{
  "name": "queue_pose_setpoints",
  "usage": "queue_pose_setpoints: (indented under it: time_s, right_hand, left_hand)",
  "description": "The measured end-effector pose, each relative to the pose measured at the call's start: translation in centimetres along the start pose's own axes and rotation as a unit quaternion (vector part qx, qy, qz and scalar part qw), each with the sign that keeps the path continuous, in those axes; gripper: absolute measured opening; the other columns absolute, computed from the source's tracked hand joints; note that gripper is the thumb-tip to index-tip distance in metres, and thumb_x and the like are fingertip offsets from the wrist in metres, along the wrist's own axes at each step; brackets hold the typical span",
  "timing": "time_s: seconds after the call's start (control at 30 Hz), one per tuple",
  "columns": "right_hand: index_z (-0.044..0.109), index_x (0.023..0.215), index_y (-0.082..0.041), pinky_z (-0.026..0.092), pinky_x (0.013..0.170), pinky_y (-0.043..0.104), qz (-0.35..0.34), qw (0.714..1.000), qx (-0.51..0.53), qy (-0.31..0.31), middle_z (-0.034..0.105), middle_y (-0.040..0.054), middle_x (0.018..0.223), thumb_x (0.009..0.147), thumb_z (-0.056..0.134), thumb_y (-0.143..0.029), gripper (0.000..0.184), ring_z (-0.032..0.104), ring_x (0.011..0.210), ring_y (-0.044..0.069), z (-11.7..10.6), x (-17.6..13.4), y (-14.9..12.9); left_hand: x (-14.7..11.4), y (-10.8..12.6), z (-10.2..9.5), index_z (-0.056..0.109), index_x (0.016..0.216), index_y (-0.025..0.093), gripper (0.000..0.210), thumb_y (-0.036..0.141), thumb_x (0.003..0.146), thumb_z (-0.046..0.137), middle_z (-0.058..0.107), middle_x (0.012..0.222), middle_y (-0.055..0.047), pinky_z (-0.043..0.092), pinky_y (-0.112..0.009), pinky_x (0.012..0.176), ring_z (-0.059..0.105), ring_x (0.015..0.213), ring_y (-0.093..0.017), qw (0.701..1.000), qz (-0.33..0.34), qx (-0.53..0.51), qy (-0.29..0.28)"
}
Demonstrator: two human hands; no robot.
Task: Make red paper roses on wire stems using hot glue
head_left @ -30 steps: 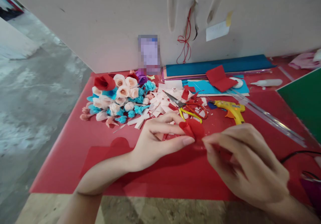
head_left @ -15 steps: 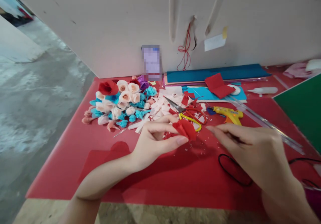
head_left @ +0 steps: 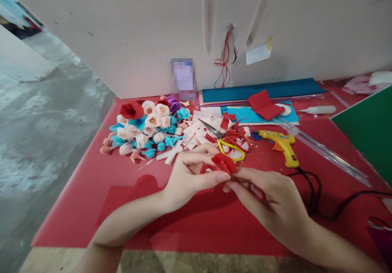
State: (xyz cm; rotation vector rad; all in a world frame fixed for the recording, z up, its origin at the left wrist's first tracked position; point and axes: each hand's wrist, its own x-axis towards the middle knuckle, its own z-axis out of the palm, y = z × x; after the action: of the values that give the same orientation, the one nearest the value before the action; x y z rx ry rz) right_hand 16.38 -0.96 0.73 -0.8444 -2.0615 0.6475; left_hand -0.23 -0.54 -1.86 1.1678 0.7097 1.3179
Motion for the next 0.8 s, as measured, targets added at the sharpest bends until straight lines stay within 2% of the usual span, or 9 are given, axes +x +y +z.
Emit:
queue_pose_setpoints:
  time_s: [0.13, 0.3, 0.57, 0.8]
  right_hand:
    - [0.062, 0.084, -0.015, 0.049, 0.052, 0.008, -0.018, 0.999, 0.011, 0.038, 0.067, -0.0043, 0.068, 0.075, 0.062, 0.003, 0.02, 0.063, 0.054, 0.006, -0.01, -0.02, 0.07]
    - [0.062, 0.08, -0.015, 0.048, 0.05, 0.009, -0.019, 0.999, 0.022, 0.028, 0.066, -0.0051, 0.066, 0.076, 0.06, 0.003, 0.019, 0.062, 0.051, 0.006, -0.18, 0.13, -0.02]
    - [0.062, 0.082, -0.014, 0.048, 0.053, 0.007, -0.015, 0.999, 0.046, 0.017, 0.067, -0.0049, 0.068, 0.075, 0.06, 0.005, 0.02, 0.063, 0.055, 0.004, -0.05, 0.06, 0.09]
    - [0.06, 0.081, -0.015, 0.048, 0.051, 0.009, -0.016, 0.999, 0.044, 0.011, 0.064, -0.0054, 0.064, 0.076, 0.059, 0.004, 0.02, 0.062, 0.054, 0.005, -0.04, 0.05, 0.12]
  left_hand:
    - [0.01, 0.12, -0.12, 0.075, 0.075, 0.023, 0.007, 0.026, 0.07, 0.076, 0.064, 0.079, -0.003, 0.051, -0.026, 0.074, 0.059, 0.077, -0.013, 1.0, -0.014, -0.001, -0.008]
    - [0.11, 0.44, -0.04, 0.076, 0.083, 0.024, 0.01, 0.024, 0.073, 0.074, 0.063, 0.079, -0.003, 0.052, -0.024, 0.062, 0.06, 0.07, -0.012, 0.999, -0.011, 0.001, -0.041]
    - [0.02, 0.74, 0.25, 0.077, 0.082, 0.024, 0.01, 0.022, 0.072, 0.074, 0.063, 0.074, -0.003, 0.052, -0.028, 0.057, 0.058, 0.061, -0.011, 0.999, 0.002, 0.016, -0.03]
    - [0.13, 0.94, 0.4, 0.077, 0.081, 0.024, 0.011, 0.023, 0.07, 0.077, 0.063, 0.073, -0.003, 0.053, -0.027, 0.056, 0.059, 0.062, -0.012, 1.0, -0.005, 0.01, -0.02]
